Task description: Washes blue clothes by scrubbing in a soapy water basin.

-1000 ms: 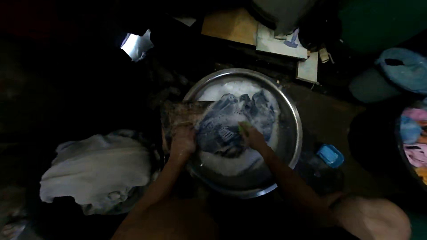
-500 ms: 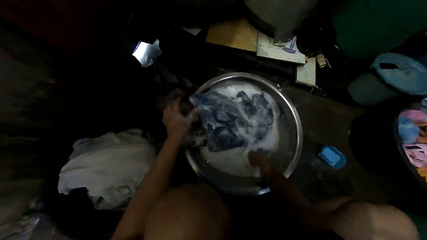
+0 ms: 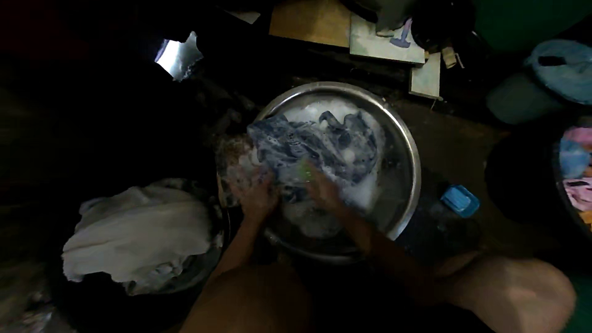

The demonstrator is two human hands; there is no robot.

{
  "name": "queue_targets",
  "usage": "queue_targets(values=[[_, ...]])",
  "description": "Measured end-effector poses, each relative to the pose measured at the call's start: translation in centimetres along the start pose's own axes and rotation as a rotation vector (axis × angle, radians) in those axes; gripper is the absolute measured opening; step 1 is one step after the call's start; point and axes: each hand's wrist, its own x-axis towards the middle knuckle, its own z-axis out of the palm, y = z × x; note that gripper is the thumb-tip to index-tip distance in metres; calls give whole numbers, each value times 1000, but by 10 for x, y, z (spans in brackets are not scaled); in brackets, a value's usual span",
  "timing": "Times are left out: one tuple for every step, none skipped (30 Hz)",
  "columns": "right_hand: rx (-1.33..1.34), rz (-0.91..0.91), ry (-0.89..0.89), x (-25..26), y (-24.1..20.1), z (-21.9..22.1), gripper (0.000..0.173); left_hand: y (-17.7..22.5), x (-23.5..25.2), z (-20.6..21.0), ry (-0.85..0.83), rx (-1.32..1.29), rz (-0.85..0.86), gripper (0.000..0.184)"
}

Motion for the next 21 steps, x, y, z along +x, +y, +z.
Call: queue_targets(values=[[-93,38,60,6,45,-10,59,-1,6,8,108,-19,51,55],[-155,74,68,6,77,-21,61,-1,7,16,174,-34,84,53],[-150,133,34,1,94,-31,63,1,6,23,193,-51,110,51],[-96,194,-9,-1,99,-45,67,5,8,24,195,-91,126,52],[6,232,-44,0,99,-60,69,12,12,23,193,-168,133,53],[132,247,-57,-1,96,-73,71,21,16,19,194,-282,120,57],[242,250,-60,-5,92,-85,72,33,17,13,177,-447,80,65],[288,253,-61,-12,90,-93,71,49,17,4,111,-648,-11,73],[266,258,-76,-20,89,-99,70,65,18,-6,15,-851,-132,76],[194,268,-122,-27,88,-106,67,80,21,-15,-72,-1018,-239,74],[91,289,-206,-31,86,-115,65,96,23,-25,-137,-1124,-290,66],[-24,311,-304,-34,85,-123,64,111,22,-39,-197,-1178,-264,59],[-134,323,-395,-35,86,-127,63,126,16,-54,-241,-1204,-200,53],[-235,337,-478,-37,89,-127,62,139,8,-69,-272,-1215,-121,48],[-321,352,-535,-37,92,-126,60,147,-2,-83,-299,-1221,-46,45],[-378,380,-565,-39,93,-124,58,150,-12,-96,-314,-1227,24,42],[-417,421,-573,-41,92,-120,57,147,-20,-107,-321,-1234,81,40],[-426,453,-559,-43,91,-112,55,139,-27,-117,-316,-1228,122,37],[-403,459,-536,-46,91,-100,53,125,-33,-126,-302,-1211,155,36],[-360,442,-519,-48,93,-81,52,105,-37,-133,-271,-1184,169,36],[-338,397,-541,-47,94,-56,55,81,-41,-136,-209,-1143,152,37]])
